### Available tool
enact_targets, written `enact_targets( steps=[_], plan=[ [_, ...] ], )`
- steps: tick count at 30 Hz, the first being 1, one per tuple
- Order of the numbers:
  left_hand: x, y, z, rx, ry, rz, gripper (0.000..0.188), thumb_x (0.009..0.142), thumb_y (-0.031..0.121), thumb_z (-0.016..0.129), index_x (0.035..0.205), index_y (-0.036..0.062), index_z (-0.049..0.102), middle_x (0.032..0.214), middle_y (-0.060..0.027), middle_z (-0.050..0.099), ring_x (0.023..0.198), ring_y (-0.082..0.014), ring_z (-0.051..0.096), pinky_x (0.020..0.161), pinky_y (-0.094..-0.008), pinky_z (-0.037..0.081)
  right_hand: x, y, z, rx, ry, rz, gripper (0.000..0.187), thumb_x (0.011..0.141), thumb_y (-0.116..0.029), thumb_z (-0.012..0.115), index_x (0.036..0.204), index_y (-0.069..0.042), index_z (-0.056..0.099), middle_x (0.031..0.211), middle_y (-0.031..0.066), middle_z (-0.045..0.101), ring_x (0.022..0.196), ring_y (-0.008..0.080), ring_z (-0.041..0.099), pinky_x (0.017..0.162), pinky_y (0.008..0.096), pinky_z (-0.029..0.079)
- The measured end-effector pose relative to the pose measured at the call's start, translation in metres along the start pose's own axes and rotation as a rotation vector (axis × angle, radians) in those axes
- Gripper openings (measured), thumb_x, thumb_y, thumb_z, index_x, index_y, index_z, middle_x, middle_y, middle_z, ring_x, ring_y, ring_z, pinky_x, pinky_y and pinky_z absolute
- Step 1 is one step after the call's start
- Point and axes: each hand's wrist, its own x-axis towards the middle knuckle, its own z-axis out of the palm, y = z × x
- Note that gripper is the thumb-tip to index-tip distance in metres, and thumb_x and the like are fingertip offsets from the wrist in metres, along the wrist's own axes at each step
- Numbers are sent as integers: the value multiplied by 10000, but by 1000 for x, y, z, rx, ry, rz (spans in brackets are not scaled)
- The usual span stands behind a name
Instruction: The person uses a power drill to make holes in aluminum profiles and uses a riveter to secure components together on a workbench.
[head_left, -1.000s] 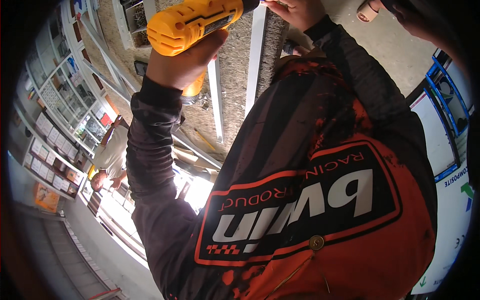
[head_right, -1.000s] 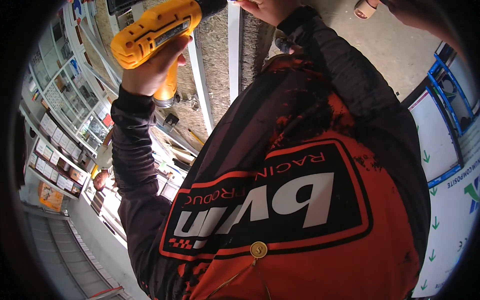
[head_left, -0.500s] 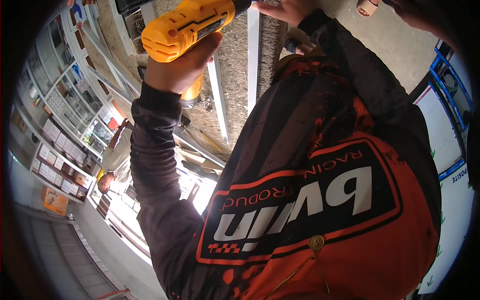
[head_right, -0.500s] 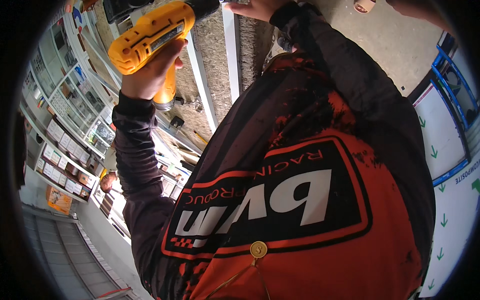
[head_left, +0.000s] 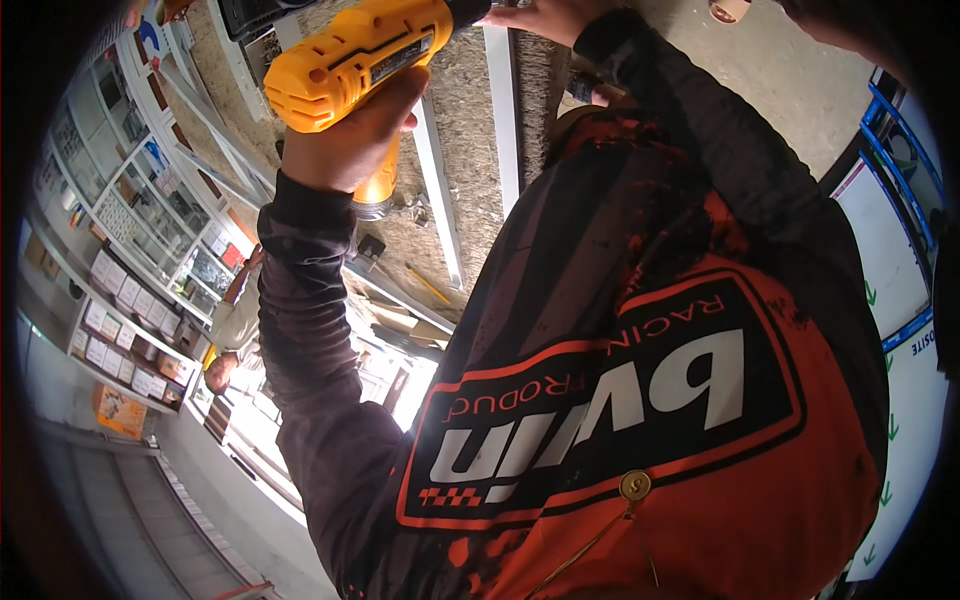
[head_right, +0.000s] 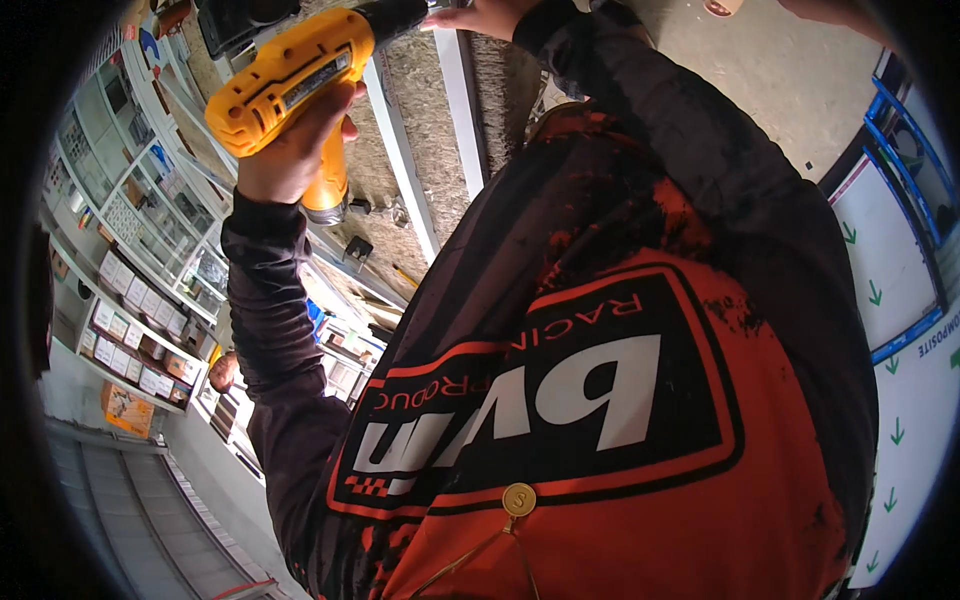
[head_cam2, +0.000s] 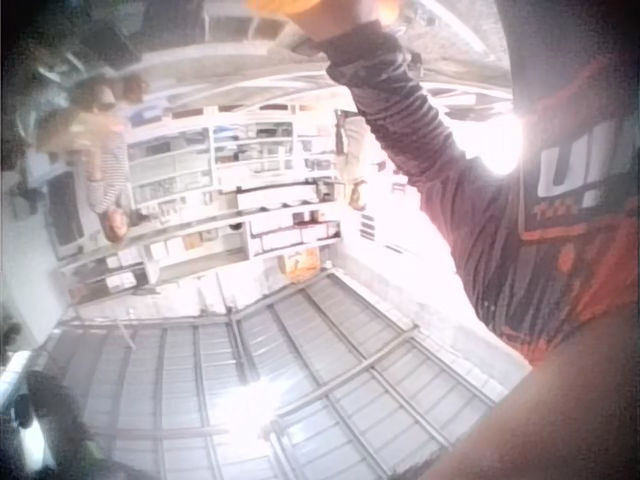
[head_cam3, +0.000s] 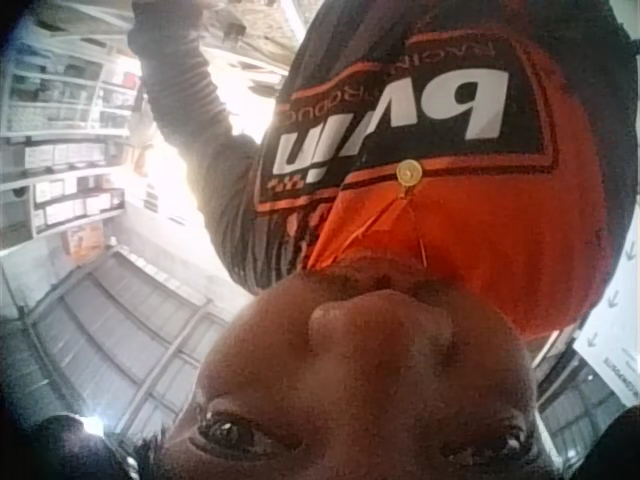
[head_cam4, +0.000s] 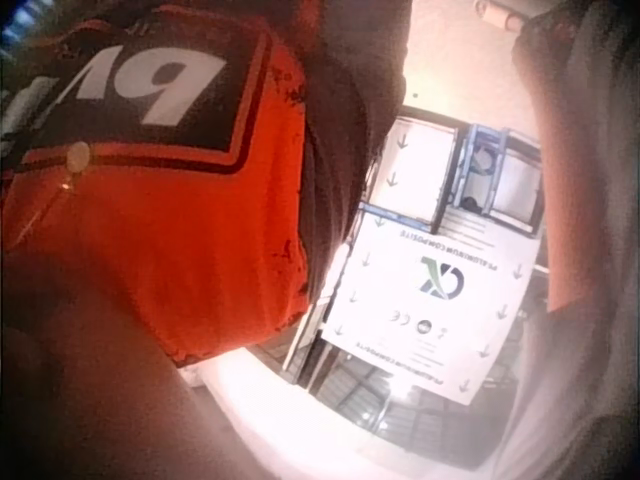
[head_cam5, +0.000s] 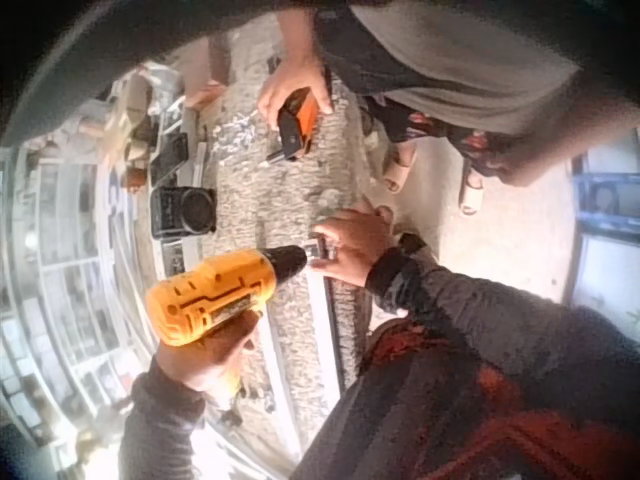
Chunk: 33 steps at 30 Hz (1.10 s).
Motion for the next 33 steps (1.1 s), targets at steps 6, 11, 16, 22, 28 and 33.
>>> enact_targets(
  steps=[6, 11, 16, 22, 28, 33],
  plan=[
    [3, 6, -7, 2, -18, -27, 293, 910, 194, 776, 1133, 25, 690, 910, -33, 732, 704, -96, 687, 638, -245, 577, 3, -2, -1, 1, -111, 20, 364, 745, -349, 846, 963, -86, 719, 912, 93, 699, 880, 278, 643, 859, 435, 436],
    [2, -1, -7, -45, 3, -14, 288, 906, 187, 779, 1126, 23, 690, 900, -27, 729, 703, -96, 684, 641, -246, 575, 0, -2, 3, 58, -53, 26, 341, 747, -331, 846, 934, -82, 708, 869, 76, 690, 809, 264, 637, 831, 393, 421],
    [7, 1, -10, 20, -50, -16, 269, 909, 170, 757, 1128, 32, 687, 927, -37, 739, 746, -113, 706, 673, -257, 582, -2, -2, 9, 112, -22, 58, 344, 741, -330, 841, 940, -82, 709, 836, 80, 689, 800, 262, 637, 867, 411, 405],
    [28, 14, -21, -46, -173, -25, 352, 881, 106, 754, 1208, 30, 649, 1039, -67, 723, 807, -126, 684, 695, -269, 584, -13, -14, 18, -35, -7, 125, 482, 685, -329, 874, 1058, -88, 687, 906, 79, 677, 954, 288, 616, 963, 485, 368],
    [37, 22, -22, -117, -253, 58, 478, 848, 33, 757, 1301, 26, 604, 1158, -94, 697, 853, -127, 643, 703, -272, 581, -23, -27, 31, -93, 116, 408, 916, 666, -349, 898, 1414, -117, 424, 1451, 206, 424, 1344, 411, 382, 1102, 570, 302],
    [39, 4, -24, -25, -265, 288, 449, 862, 23, 735, 1293, 12, 609, 1139, -93, 701, 854, -141, 651, 701, -290, 591, -23, -54, 35, 69, 14, 656, 1090, 649, -375, 908, 1510, -173, 270, 1581, 275, 214, 1463, 475, 223, 1165, 620, 250]
  ],
)
